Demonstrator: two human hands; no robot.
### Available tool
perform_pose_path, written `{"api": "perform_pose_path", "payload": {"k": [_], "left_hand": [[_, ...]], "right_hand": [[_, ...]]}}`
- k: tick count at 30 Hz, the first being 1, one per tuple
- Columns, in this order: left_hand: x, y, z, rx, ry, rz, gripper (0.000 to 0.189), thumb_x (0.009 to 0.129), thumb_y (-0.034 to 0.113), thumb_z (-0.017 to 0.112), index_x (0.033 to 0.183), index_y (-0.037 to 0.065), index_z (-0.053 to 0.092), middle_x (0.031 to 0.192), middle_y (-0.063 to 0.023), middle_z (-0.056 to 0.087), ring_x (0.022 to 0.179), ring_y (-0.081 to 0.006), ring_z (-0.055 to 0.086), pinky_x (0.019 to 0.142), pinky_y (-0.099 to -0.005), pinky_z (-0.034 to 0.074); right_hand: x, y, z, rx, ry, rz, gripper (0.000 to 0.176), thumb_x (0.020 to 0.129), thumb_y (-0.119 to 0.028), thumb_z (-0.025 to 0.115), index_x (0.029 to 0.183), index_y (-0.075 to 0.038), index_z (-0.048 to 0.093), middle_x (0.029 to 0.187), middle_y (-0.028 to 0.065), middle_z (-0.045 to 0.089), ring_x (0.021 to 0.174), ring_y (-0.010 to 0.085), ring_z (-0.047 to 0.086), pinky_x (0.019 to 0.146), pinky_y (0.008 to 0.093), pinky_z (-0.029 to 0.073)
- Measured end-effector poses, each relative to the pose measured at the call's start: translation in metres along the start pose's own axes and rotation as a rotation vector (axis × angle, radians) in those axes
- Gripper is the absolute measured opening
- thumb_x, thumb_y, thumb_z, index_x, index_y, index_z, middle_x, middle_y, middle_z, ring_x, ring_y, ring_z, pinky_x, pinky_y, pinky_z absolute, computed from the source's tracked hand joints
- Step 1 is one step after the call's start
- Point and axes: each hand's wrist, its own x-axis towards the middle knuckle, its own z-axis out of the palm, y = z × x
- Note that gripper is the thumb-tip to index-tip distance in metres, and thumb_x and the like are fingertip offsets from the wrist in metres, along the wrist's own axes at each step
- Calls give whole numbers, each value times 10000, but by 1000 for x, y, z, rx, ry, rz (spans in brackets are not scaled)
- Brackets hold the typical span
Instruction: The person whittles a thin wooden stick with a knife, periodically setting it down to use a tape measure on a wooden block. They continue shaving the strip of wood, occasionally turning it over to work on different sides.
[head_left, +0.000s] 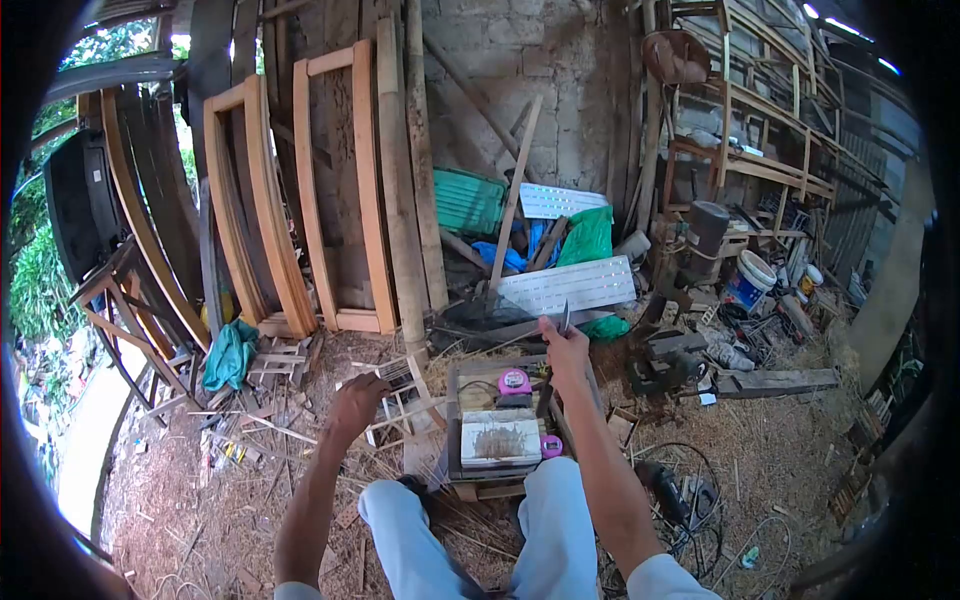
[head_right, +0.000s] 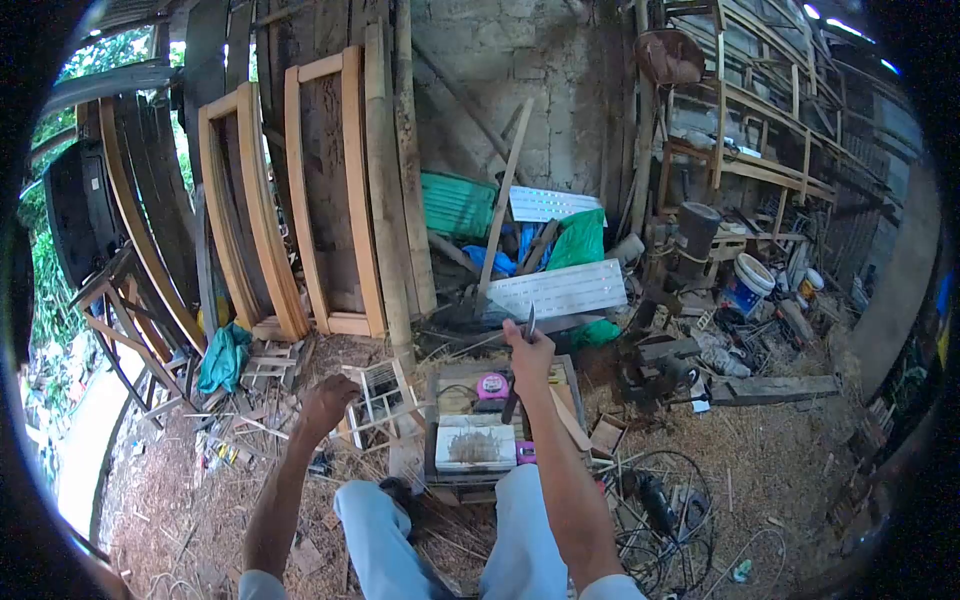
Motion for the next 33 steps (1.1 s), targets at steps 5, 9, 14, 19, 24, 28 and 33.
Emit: {"api": "perform_pose_path", "payload": {"k": [5, 9, 14, 19, 24, 28, 33], "left_hand": [[4, -12, 57, -356, 144, -303, 65, 841, 37, 588, 902, 26, 570, 839, -130, 614, 755, -253, 654, 631, -337, 529], [9, 15, 118, -1089, 208, -519, 61, 903, 19, 530, 957, -7, 517, 872, -122, 626, 774, -193, 654, 669, -287, 547], [0, 41, 154, -1399, 274, -556, 62, 916, 34, 523, 952, -17, 513, 893, -128, 631, 813, -192, 645, 729, -301, 547], [-4, 38, 167, -1448, 342, -688, 86, 928, 80, 521, 931, -5, 511, 899, -155, 636, 811, -223, 648, 741, -335, 537], [6, 48, 155, -1543, 293, -680, 63, 928, 74, 513, 940, 15, 531, 875, -133, 640, 796, -206, 644, 718, -327, 529], [-3, 55, 143, -1161, -7, -646, 105, 894, 105, 580, 959, 23, 567, 842, -108, 644, 712, -165, 639, 645, -287, 505], [20, 72, 119, -187, 338, 7, 137, 801, 87, 664, 916, 29, 617, 844, -113, 628, 663, -261, 623, 587, -326, 486]], "right_hand": [[-19, 29, 11, 185, -172, 144, 273, 928, -286, 540, 973, -30, 624, 737, -2, 527, 492, 60, 408, 404, 236, 302], [-46, 90, 14, 10, -512, 350, 293, 963, -299, 463, 1044, -60, 612, 832, -10, 522, 537, 52, 372, 487, 207, 348], [-62, 112, 7, -419, -515, 255, 281, 907, -286, 566, 1000, -31, 636, 764, -1, 548, 577, 70, 445, 516, 245, 387], [-44, 124, -8, -546, -590, -43, 164, 809, -150, 686, 921, -32, 663, 801, 28, 636, 744, 103, 564, 696, 252, 437], [-54, 101, -3, -513, -566, 62, 131, 809, -109, 678, 882, -2, 660, 784, 16, 633, 729, 80, 551, 685, 275, 445], [-51, 90, 1, -732, -482, -186, 77, 798, -54, 643, 862, -16, 663, 777, 91, 643, 710, 203, 610, 655, 331, 460], [-43, 96, -11, -765, -555, -371, 121, 763, -13, 639, 883, -1, 633, 796, 169, 627, 762, 335, 618, 662, 380, 464]]}}
